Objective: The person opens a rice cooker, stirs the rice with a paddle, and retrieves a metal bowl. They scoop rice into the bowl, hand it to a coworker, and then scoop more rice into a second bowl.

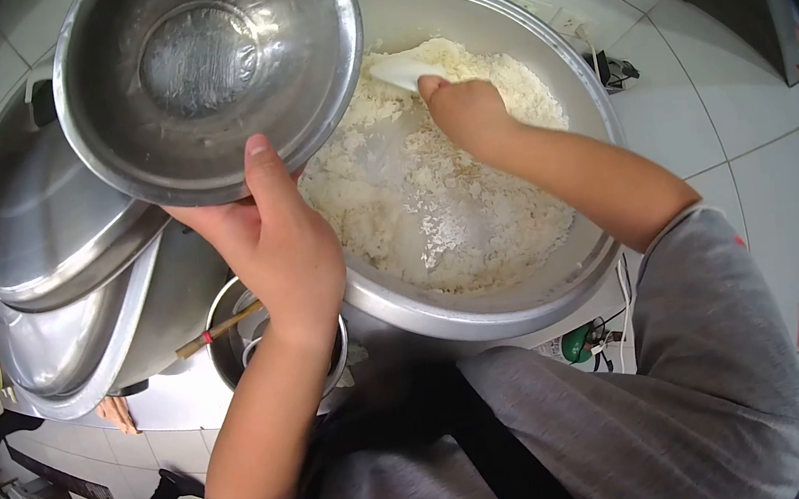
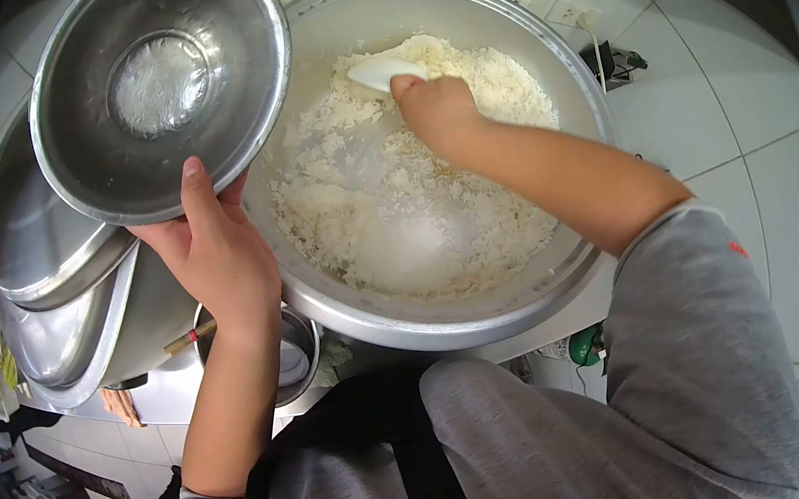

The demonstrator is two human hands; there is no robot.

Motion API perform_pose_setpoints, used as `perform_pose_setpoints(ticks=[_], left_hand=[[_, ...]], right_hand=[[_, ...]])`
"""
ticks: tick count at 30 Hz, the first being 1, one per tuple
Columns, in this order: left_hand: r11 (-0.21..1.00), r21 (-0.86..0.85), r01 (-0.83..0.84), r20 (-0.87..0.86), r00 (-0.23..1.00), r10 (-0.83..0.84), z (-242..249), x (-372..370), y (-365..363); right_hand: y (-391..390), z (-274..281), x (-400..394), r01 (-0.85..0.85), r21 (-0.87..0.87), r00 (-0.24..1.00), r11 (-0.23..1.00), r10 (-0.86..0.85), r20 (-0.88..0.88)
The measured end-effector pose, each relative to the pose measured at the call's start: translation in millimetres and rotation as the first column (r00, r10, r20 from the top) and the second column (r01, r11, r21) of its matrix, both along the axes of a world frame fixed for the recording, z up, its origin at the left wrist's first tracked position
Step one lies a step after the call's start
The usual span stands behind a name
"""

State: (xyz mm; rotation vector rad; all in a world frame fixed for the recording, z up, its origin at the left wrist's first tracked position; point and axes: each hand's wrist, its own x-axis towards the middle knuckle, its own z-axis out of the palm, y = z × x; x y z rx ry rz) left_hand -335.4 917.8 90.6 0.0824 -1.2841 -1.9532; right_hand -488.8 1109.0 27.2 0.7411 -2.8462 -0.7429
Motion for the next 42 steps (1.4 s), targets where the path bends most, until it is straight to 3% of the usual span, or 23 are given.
perform_pose_setpoints(ticks=[1, 3, 5, 6, 8, 9, 11, 12, 13, 14, 16, 21, 23, 24, 26, 30, 32, 33, 35, 39, 41, 42], left_hand=[[1.0, -0.022, -0.018, 0.014, 1.0, 0.019, -2, -1, -1], [0.999, -0.033, -0.009, -0.004, 1.0, 0.009, -7, -3, -3], [0.993, -0.097, -0.072, -0.069, 0.995, 0.065, -7, -5, -4], [0.996, -0.071, -0.058, -0.071, 0.996, 0.053, -4, -4, -3], [0.993, -0.104, -0.063, -0.019, 0.998, 0.061, -6, -2, -6], [0.988, -0.147, -0.052, 0.034, 0.998, 0.057, -6, -2, -6], [0.987, -0.148, -0.053, 0.024, 0.998, 0.057, -7, -4, -6], [0.987, -0.15, -0.051, 0.02, 0.998, 0.055, -7, -4, -5], [0.987, -0.152, -0.047, 0.024, 0.998, 0.051, -6, -1, -4], [0.992, -0.125, -0.036, 0.009, 0.999, 0.037, -4, 0, -4], [0.995, -0.094, -0.016, -0.015, 1.0, 0.014, 0, -1, -4], [0.993, -0.105, -0.044, -0.005, 0.999, 0.044, -1, -3, -3], [0.991, -0.122, -0.049, 0.008, 0.999, 0.051, 0, -3, -3], [0.998, -0.06, -0.015, 0.0, 1.0, 0.015, 2, -2, -2], [1.0, 0.004, 0.028, -0.001, 1.0, -0.028, 2, 0, 2], [0.996, -0.089, 0.011, 0.045, 0.999, -0.007, 4, 2, 3], [0.993, -0.117, 0.026, 0.071, 0.997, -0.017, 4, 2, 2], [0.976, -0.219, -0.01, 0.075, 0.997, 0.027, 0, 1, 0], [0.944, -0.325, -0.053, 0.07, 0.994, 0.08, 0, -1, 0], [0.929, -0.368, -0.026, 0.027, 0.999, 0.039, 2, 2, 6], [0.913, -0.405, -0.041, -0.003, 0.999, 0.043, 2, 1, 3], [0.898, -0.438, -0.031, 0.013, 0.999, 0.04, 4, 0, 0]], right_hand=[[-3, -1, 9, 0.015, -0.057, 0.999, 0.998, -0.013, 0.039], [-8, 2, 23, 0.04, 0.038, 0.992, 0.998, -0.044, 0.115], [-19, 30, 37, 0.12, 0.042, 0.917, 0.992, -0.127, 0.379], [-20, 37, 43, 0.112, 0.047, 0.92, 0.993, -0.121, 0.373], [-13, 46, 59, -0.134, 0.073, 0.906, 0.988, 0.092, 0.412], [-2, 43, 52, -0.137, 0.075, 0.908, 0.988, 0.095, 0.408], [21, 31, 21, -0.303, -0.293, 0.953, 0.907, 0.292, -0.081], [12, 68, -4, 0.06, -0.308, 0.987, 0.949, -0.01, 0.163], [2, 105, -27, 0.411, -0.233, 0.868, 0.881, -0.301, 0.395], [8, 89, -39, 0.416, -0.236, 0.867, 0.878, -0.305, 0.395], [21, 54, -49, 0.261, 0.007, 0.941, 0.965, -0.256, 0.219], [14, 41, 0, 0.241, 0.048, 0.944, 0.969, -0.246, 0.219], [9, 40, 24, 0.31, 0.01, 0.873, 0.951, -0.289, 0.392], [6, 40, 30, 0.315, 0.014, 0.872, 0.949, -0.295, 0.39], [1, 40, 45, 0.214, 0.006, 0.861, 0.977, -0.191, 0.472], [-8, 64, 83, 0.057, -0.04, 0.817, 0.998, -0.023, 0.576], [-10, 70, 107, 0.007, -0.126, 0.704, 0.992, 0.084, 0.706], [-3, 69, 112, 0.011, -0.131, 0.701, 0.991, 0.086, 0.708], [17, 71, 118, -0.017, -0.088, 0.528, 0.996, 0.084, 0.845], [27, 75, 126, -0.047, -0.086, 0.438, 0.995, 0.098, 0.894], [15, 93, 123, 0.096, -0.007, 0.274, 0.995, -0.02, 0.961], [13, 93, 121, 0.083, -0.014, 0.275, 0.996, -0.01, 0.961]])
